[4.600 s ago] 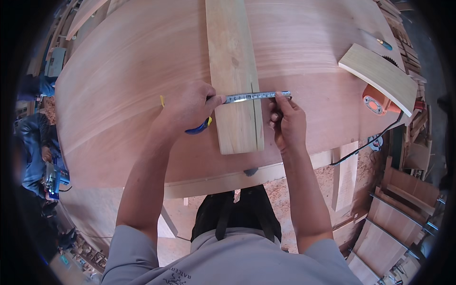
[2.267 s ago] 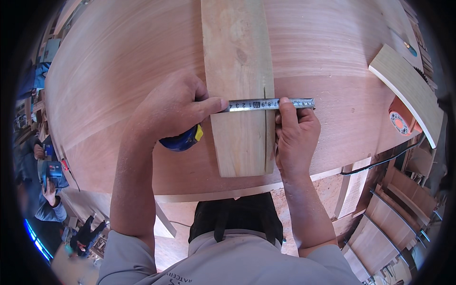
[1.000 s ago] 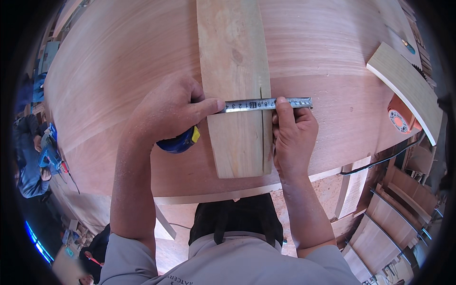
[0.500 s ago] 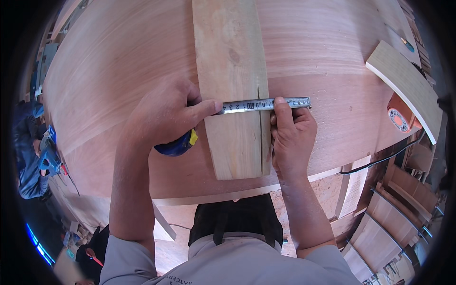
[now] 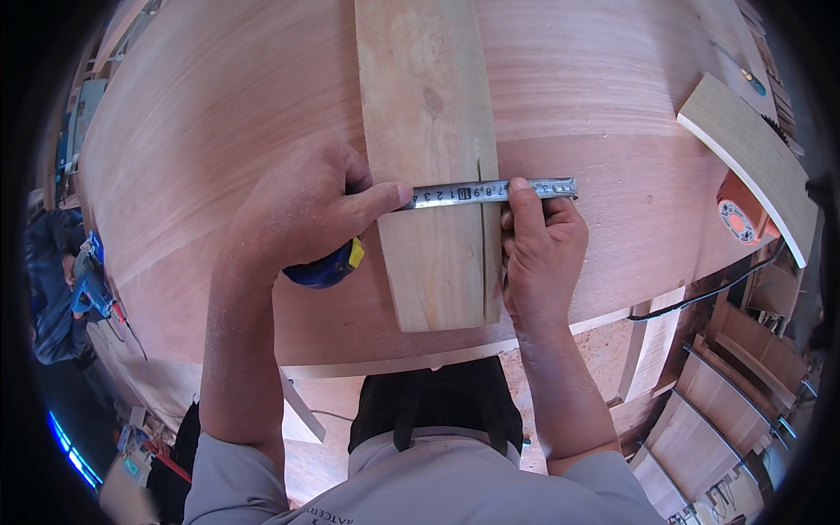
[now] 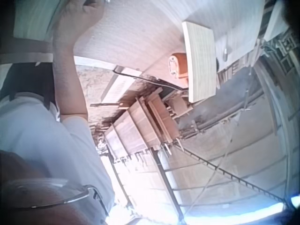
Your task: The person measures a small wooden plank with a tape measure and marks it with a pencil. They then pick up a handheld electric planer and briefly move it over the plank before setting it down.
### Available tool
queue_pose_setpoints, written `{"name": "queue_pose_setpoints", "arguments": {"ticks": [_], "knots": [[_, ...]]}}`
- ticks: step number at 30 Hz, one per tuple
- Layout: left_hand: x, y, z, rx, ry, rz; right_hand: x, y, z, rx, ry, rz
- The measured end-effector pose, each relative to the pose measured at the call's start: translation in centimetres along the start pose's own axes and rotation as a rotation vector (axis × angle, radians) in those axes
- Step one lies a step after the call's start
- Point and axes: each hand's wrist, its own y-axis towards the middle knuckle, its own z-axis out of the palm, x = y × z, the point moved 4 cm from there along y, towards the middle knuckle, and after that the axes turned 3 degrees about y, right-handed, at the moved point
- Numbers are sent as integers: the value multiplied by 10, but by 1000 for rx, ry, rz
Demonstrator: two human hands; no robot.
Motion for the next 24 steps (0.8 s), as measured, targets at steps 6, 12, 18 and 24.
{"name": "queue_pose_setpoints", "arguments": {"ticks": [6, 12, 18, 24], "knots": [[2, 0, 1, -27, -18, 13, -2, 1, -1, 1, -16, -12], [1, 0, 1, -29, -37, 19, -1, 0, -1, -10, -26, -14], [1, 1, 1, 4, -8, 4, 0, 0, -1, -3, -28, -23], [1, 2, 0, 3, -15, -6, 1, 0, 0, -3, -10, -18]]}}
